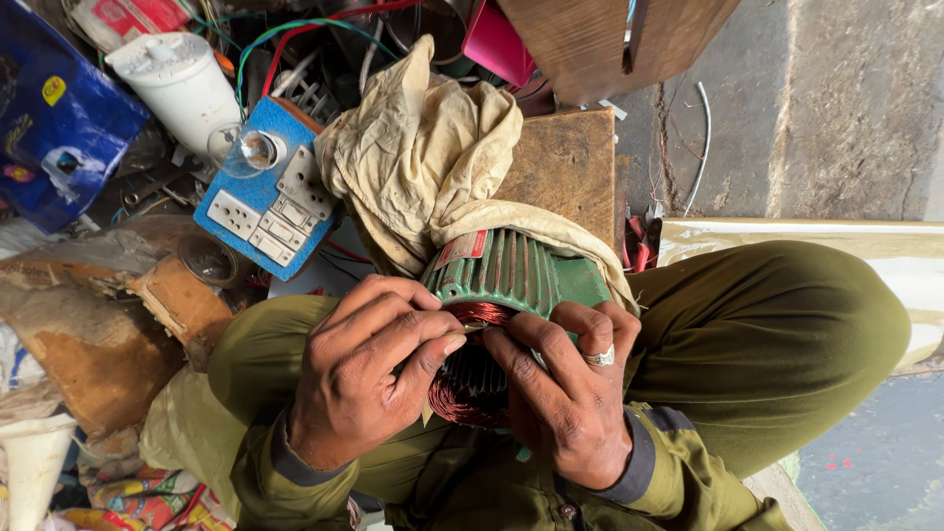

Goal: The person sits cross-legged on the floor and uses scissors to cut a piece of paper, then inserts it into the slots of a motor stator. They continue to adjust and tuck the paper into the stator windings by hand.

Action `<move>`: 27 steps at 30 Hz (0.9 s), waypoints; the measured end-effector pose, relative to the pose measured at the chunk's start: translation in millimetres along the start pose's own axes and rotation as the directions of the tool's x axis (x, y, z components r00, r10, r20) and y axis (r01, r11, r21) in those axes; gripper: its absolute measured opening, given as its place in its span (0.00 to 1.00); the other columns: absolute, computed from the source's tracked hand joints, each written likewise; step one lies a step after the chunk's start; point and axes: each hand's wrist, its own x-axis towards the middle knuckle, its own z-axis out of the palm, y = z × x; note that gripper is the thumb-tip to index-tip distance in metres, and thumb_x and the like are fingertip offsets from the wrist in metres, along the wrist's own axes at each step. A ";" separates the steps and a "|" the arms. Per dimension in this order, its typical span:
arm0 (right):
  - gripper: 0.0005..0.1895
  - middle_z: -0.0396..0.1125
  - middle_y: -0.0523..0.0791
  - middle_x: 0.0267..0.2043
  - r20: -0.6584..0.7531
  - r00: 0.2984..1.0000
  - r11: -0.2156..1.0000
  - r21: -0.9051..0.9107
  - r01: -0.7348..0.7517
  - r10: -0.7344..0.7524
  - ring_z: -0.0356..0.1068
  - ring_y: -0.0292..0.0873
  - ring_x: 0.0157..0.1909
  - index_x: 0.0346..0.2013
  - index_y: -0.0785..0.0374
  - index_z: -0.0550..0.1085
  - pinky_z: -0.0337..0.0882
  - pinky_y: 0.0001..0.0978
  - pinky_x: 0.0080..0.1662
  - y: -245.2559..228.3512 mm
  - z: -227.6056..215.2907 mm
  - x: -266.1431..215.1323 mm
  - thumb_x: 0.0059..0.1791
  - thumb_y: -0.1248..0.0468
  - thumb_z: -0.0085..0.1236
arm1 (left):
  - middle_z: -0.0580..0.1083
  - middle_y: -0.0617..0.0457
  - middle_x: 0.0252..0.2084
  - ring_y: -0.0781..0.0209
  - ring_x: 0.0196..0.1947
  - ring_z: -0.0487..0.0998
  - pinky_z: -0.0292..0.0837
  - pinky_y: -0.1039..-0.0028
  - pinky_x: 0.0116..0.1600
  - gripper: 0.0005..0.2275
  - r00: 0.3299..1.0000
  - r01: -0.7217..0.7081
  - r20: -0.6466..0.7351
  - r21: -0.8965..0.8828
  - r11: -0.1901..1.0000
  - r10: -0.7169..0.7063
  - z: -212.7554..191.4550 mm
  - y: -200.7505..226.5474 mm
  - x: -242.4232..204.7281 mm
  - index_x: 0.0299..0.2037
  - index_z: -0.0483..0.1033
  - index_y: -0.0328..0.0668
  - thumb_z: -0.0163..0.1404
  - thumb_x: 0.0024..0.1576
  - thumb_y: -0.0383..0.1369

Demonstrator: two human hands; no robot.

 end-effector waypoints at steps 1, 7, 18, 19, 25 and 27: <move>0.25 0.68 0.44 0.50 0.000 1.000 1.000 0.003 0.006 -0.006 0.64 0.51 0.51 0.50 0.61 0.78 0.55 0.52 0.53 0.4 0.0 0.5 0.37 0.65 0.62 | 0.76 0.50 0.34 0.53 0.41 0.79 0.76 0.66 0.44 0.05 1.000 -0.004 -0.003 -0.008 1.000 0.004 -0.1 0.7 0.6 0.38 0.79 0.34 0.61 0.53 0.24; 0.25 0.68 0.43 0.49 -0.009 1.000 1.000 -0.004 0.018 -0.018 0.63 0.50 0.50 0.49 0.61 0.78 0.55 0.52 0.54 0.3 1.8 -0.8 0.36 0.65 0.62 | 0.77 0.51 0.33 0.53 0.43 0.79 0.75 0.66 0.45 0.06 0.998 -0.025 0.050 -0.024 0.999 0.026 -4.4 -3.6 -0.3 0.38 0.80 0.35 0.62 0.52 0.23; 0.22 0.68 0.45 0.45 -0.037 0.999 0.998 0.054 -0.029 0.031 0.65 0.50 0.48 0.51 0.65 0.74 0.57 0.48 0.53 1.0 1.6 9.0 0.43 0.68 0.65 | 0.76 0.51 0.35 0.52 0.44 0.78 0.74 0.66 0.47 0.07 0.997 -0.056 0.057 -0.018 0.998 0.057 -3.0 -6.4 -1.2 0.38 0.80 0.34 0.62 0.52 0.23; 0.22 0.68 0.46 0.46 -0.045 0.998 0.997 0.073 -0.030 0.034 0.65 0.50 0.48 0.53 0.67 0.73 0.57 0.47 0.52 1.0 1.5 9.9 0.45 0.68 0.65 | 0.76 0.50 0.35 0.52 0.44 0.78 0.74 0.66 0.46 0.07 0.998 -0.056 0.042 -0.005 0.998 0.056 -1.4 -6.6 -2.3 0.38 0.80 0.34 0.62 0.52 0.23; 0.16 0.67 0.44 0.41 -0.041 0.999 0.998 0.053 -0.017 0.019 0.63 0.50 0.44 0.49 0.58 0.76 0.57 0.45 0.49 -0.2 4.9 11.2 0.46 0.68 0.65 | 0.76 0.47 0.38 0.50 0.44 0.78 0.75 0.64 0.47 0.09 0.994 -0.090 -0.051 0.098 0.991 0.095 6.8 -5.6 -12.9 0.41 0.80 0.34 0.63 0.51 0.23; 0.16 0.67 0.43 0.42 -0.068 0.998 0.999 0.042 -0.010 0.013 0.63 0.50 0.46 0.49 0.58 0.75 0.59 0.45 0.51 0.1 7.6 10.5 0.47 0.69 0.65 | 0.76 0.45 0.41 0.48 0.44 0.78 0.75 0.62 0.47 0.12 0.992 -0.103 -0.065 0.123 0.987 0.111 7.9 -2.8 -16.3 0.43 0.79 0.33 0.64 0.49 0.25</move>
